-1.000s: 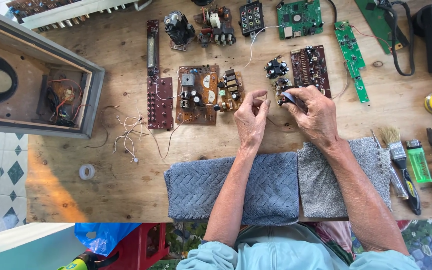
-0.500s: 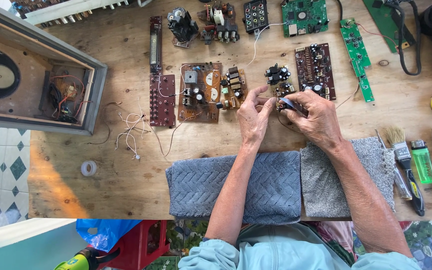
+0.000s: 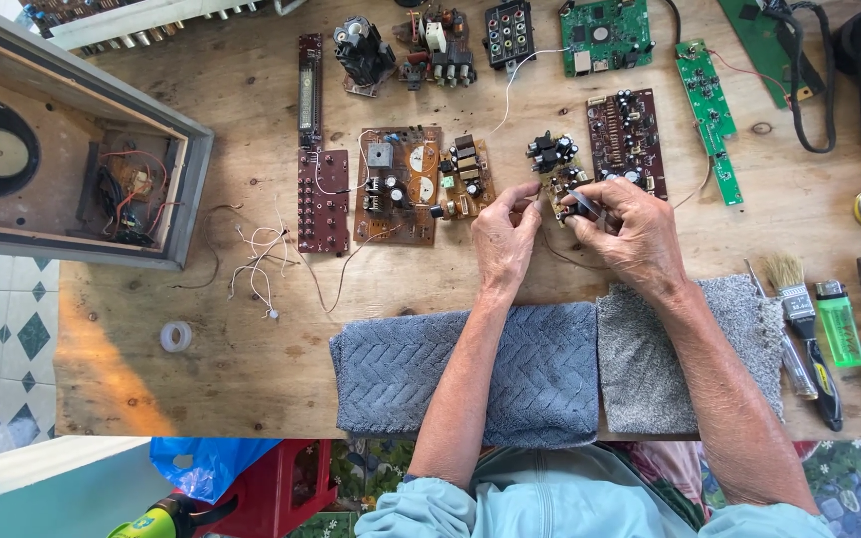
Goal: Organizing and inspecting repaired circuit boards on a workbench, including wire trimming with pliers.
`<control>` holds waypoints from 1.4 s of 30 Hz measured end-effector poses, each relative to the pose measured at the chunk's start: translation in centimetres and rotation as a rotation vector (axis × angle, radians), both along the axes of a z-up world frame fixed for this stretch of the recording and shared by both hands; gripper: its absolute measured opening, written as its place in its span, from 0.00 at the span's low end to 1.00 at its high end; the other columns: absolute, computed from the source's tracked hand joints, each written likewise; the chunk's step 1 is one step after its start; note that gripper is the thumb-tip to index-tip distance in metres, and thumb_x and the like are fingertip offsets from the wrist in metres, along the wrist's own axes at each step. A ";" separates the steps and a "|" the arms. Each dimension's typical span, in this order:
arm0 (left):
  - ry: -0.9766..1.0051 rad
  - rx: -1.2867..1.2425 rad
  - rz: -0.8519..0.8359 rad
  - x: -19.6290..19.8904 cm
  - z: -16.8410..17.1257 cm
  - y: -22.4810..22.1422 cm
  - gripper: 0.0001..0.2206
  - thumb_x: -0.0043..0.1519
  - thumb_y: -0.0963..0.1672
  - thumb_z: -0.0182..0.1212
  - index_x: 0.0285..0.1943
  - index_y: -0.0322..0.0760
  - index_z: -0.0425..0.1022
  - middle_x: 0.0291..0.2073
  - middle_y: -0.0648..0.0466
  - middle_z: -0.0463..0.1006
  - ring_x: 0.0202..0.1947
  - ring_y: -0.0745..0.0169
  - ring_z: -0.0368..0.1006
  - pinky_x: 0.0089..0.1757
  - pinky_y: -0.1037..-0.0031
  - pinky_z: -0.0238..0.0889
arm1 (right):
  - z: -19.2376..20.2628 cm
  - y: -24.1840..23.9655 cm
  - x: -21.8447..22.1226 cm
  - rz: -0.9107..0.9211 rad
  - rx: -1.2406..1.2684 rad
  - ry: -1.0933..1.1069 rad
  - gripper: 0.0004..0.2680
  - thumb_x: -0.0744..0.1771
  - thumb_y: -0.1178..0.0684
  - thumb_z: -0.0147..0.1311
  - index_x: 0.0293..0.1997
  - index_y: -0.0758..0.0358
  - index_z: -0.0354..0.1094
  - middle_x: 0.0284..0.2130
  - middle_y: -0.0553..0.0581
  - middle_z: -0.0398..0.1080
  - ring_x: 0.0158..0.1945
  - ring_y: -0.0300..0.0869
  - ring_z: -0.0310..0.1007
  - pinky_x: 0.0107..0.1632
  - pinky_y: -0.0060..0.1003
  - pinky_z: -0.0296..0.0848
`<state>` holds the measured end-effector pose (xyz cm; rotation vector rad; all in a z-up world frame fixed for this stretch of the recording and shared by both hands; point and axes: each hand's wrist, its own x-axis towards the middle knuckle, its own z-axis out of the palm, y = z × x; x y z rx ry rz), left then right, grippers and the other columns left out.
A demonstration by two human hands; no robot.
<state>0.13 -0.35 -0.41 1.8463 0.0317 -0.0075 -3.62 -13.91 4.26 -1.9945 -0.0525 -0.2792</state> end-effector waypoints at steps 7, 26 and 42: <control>-0.029 0.013 0.011 0.1 0.3 0.0 0.09 0.48 0.40 0.55 0.35 0.47 0.74 0.21 0.59 0.74 0.16 0.75 0.66 0.24 0.84 0.61 | 0.3 0.0 -0.1 -0.018 0.090 0.036 0.08 0.58 0.62 0.55 0.36 0.58 0.68 0.21 0.53 0.61 0.19 0.32 0.58 0.20 0.25 0.59; -0.328 0.084 0.091 -0.1 0.1 -0.1 0.14 0.51 0.36 0.51 0.46 0.40 0.67 0.27 0.52 0.68 0.30 0.58 0.68 0.34 0.72 0.63 | -2.1 2.3 1.2 -0.090 -0.327 -0.098 0.08 0.58 0.56 0.56 0.37 0.51 0.67 0.26 0.51 0.63 0.31 0.45 0.67 0.29 0.35 0.68; -0.334 0.089 0.143 0.1 -0.3 -0.4 0.12 0.50 0.38 0.51 0.41 0.43 0.69 0.24 0.56 0.68 0.16 0.67 0.61 0.24 0.78 0.59 | 0.8 -1.3 2.0 -0.140 -0.132 -0.091 0.08 0.61 0.57 0.55 0.41 0.56 0.67 0.26 0.60 0.64 0.31 0.50 0.65 0.31 0.38 0.65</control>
